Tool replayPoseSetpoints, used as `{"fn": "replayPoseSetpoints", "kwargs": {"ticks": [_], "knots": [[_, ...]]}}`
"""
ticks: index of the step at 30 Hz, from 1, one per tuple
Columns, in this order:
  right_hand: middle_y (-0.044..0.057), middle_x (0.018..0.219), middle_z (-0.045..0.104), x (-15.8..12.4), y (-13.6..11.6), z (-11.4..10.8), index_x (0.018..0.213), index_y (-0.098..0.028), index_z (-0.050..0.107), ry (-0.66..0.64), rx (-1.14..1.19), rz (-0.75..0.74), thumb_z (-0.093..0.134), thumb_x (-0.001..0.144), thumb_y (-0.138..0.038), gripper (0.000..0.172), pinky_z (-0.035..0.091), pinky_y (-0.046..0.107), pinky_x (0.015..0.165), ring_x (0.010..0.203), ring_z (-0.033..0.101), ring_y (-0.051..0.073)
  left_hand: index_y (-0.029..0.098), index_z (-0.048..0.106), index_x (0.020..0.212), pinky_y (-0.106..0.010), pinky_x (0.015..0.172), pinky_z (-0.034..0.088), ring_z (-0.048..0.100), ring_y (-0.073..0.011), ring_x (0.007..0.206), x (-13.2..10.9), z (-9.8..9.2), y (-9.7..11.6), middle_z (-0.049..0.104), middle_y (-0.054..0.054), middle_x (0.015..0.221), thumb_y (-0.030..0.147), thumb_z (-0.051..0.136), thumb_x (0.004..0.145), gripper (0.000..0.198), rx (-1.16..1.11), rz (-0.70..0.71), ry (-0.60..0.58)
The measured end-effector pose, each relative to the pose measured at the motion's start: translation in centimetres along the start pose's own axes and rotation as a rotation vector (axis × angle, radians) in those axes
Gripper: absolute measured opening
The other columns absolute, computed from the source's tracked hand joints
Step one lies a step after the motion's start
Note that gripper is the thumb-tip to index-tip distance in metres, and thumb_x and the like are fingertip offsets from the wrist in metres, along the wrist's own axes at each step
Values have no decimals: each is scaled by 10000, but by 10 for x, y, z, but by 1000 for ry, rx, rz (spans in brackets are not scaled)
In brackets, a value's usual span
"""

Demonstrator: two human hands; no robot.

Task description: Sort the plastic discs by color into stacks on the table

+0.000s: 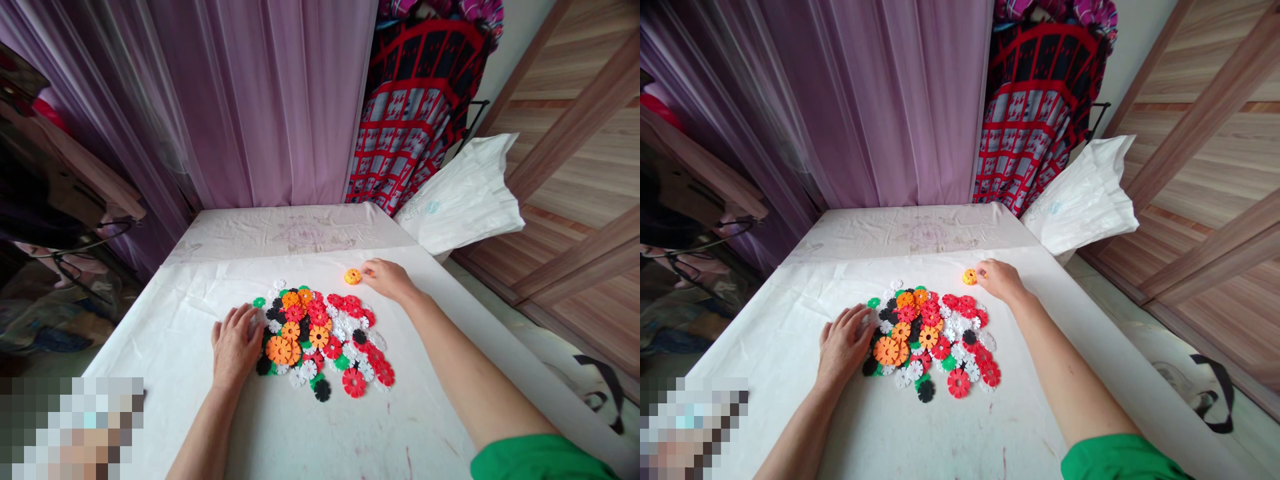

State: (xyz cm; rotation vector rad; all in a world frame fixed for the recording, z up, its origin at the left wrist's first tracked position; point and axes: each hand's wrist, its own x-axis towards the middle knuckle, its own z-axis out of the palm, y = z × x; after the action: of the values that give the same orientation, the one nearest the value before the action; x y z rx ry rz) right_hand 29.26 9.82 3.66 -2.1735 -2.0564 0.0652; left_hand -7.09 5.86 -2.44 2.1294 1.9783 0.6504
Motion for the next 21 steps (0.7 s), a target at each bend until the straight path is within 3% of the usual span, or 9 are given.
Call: {"fn": "replayPoseSetpoints", "kwargs": {"ticks": [4,7,21], "knots": [[-11,1016,737,-25,-3,23,901,-281,713,-37,19,60,508,886,-252,207,387,255,675,875,655,173,290,646,1221,-554,1162,240,435,-276,1380,0,0,0,590,-42,1415,352,463,938,342,1,7,6],[-1,1067,733,-29,-5,33,949,-280,713,-45,13,79,454,918,-244,264,387,258,687,909,655,179,292,650,1214,-554,1160,245,442,-276,1375,-1,1,-1,598,-43,1405,350,471,934,338,-1,8,15],[20,1129,724,-13,-3,33,1031,-280,699,-80,-37,65,395,958,-265,312,407,282,716,959,651,204,294,646,1221,-560,1162,236,435,-276,1380,0,3,-2,596,-41,1408,355,468,933,344,-11,8,12]]}}
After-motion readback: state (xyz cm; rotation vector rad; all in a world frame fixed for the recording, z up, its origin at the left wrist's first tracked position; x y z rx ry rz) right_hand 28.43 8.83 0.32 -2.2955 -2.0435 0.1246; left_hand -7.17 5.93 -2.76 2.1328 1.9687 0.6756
